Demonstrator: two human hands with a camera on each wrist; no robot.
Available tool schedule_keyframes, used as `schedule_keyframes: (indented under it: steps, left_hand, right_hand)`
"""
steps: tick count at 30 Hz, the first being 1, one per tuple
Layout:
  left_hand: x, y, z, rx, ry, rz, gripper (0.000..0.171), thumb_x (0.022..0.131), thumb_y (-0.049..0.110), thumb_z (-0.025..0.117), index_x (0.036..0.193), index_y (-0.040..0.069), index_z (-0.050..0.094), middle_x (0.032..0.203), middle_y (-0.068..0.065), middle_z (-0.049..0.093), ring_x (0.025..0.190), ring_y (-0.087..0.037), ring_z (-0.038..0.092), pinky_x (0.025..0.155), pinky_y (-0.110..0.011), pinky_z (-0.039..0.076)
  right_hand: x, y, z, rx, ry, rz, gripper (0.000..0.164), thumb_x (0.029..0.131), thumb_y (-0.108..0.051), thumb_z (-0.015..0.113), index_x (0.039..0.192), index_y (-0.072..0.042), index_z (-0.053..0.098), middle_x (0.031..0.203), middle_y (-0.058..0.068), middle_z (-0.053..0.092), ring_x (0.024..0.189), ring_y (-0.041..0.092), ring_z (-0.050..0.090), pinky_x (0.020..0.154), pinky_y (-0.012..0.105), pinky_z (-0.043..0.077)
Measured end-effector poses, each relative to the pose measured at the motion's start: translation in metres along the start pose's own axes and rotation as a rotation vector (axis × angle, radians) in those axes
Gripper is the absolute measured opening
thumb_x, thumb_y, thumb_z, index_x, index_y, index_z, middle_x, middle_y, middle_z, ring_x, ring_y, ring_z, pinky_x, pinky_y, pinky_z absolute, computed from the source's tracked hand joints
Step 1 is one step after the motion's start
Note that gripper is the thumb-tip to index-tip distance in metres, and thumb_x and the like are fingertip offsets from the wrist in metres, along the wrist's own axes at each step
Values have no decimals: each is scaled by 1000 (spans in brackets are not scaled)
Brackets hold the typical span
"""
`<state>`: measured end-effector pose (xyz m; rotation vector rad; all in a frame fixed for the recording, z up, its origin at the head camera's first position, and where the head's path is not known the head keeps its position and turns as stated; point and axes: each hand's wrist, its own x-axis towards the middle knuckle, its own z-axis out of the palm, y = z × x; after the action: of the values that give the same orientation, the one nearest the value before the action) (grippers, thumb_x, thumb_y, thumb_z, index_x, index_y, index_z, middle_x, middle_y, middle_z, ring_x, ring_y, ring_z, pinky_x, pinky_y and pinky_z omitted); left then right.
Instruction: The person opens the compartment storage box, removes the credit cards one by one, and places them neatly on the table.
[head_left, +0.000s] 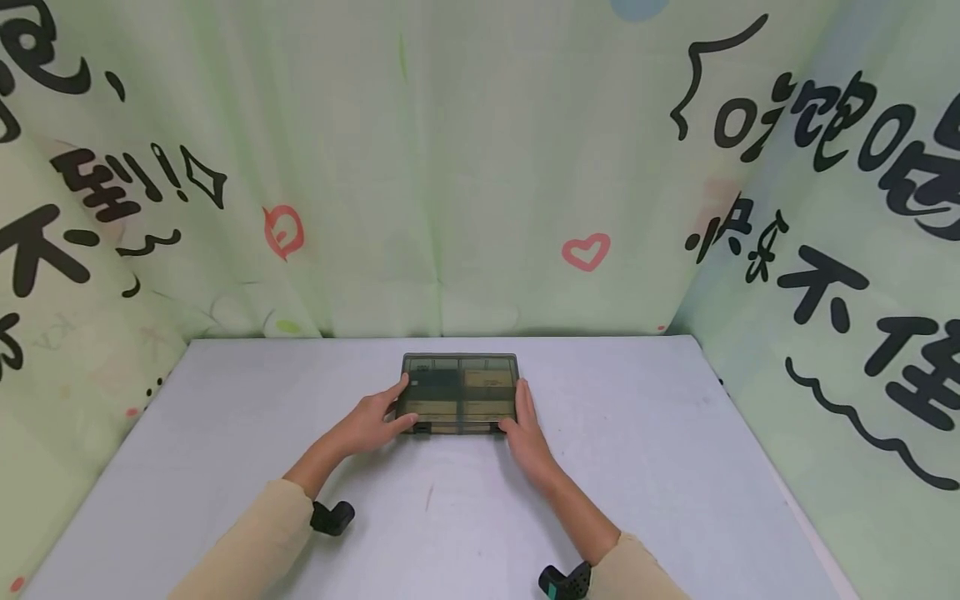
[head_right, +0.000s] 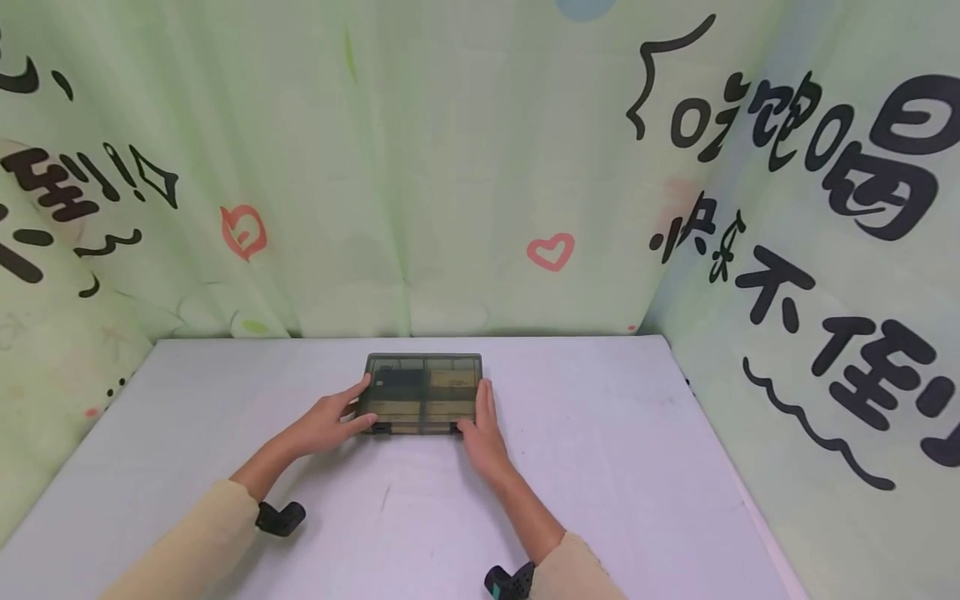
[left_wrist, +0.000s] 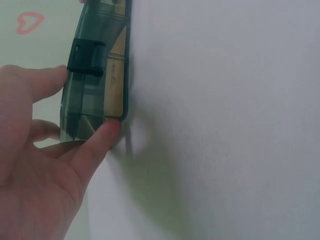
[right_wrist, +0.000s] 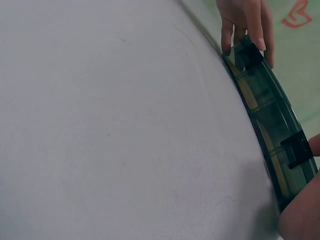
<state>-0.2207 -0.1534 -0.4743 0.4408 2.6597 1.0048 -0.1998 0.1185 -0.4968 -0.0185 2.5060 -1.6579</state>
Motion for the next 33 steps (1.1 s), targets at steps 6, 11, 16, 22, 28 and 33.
schedule_keyframes:
  steps: [6, 11, 16, 22, 28, 33]
  left_hand:
    - [-1, 0, 0, -20, -5, 1, 76, 99, 34, 54, 156, 7, 13, 158, -21, 23, 133, -42, 46, 109, -53, 38]
    - [-2, 1, -1, -28, -11, 6, 76, 99, 34, 55, 156, 7, 13, 159, -20, 22, 134, -42, 44, 109, -53, 38]
    - [0, 0, -1, -42, -12, -3, 76, 99, 35, 55, 156, 8, 12, 160, -19, 21, 135, -42, 44, 109, -52, 38]
    - [1, 0, 1, -51, 0, -35, 78, 98, 37, 55, 157, 11, 10, 160, -18, 21, 137, -41, 41, 112, -54, 34]
    - [1, -1, 5, -99, 11, -69, 85, 98, 39, 55, 157, 9, 1, 162, -19, 13, 146, -39, 24, 117, -57, 23]
    - [2, 1, 6, -172, 13, -99, 94, 95, 37, 58, 155, 3, -7, 163, -18, 4, 150, -35, 9, 120, -55, 17]
  right_hand:
    - [-3, 2, 3, -10, 13, -27, 83, 88, -1, 36, 156, -14, -9, 164, 6, -12, 152, 25, -10, 121, 52, 6]
    - [-8, 5, 5, -95, 18, -30, 81, 90, -2, 35, 156, -16, -10, 164, 3, -13, 152, 23, -10, 122, 52, 7]
    - [-8, 2, 2, -98, -2, -27, 82, 90, -4, 36, 156, -16, -11, 164, 3, -14, 152, 22, -10, 122, 53, 8]
    - [-5, -1, -9, -165, -59, -23, 82, 93, -13, 45, 156, -14, -8, 165, 4, -11, 152, 23, -8, 122, 52, 8]
    - [-1, -5, -25, -297, -101, -75, 84, 95, -25, 57, 157, -10, 2, 165, 10, -1, 152, 30, 2, 120, 57, 13]
    - [2, -9, -34, -319, -137, -79, 83, 94, -27, 60, 157, -12, 8, 165, 10, 5, 150, 34, 14, 118, 56, 22]
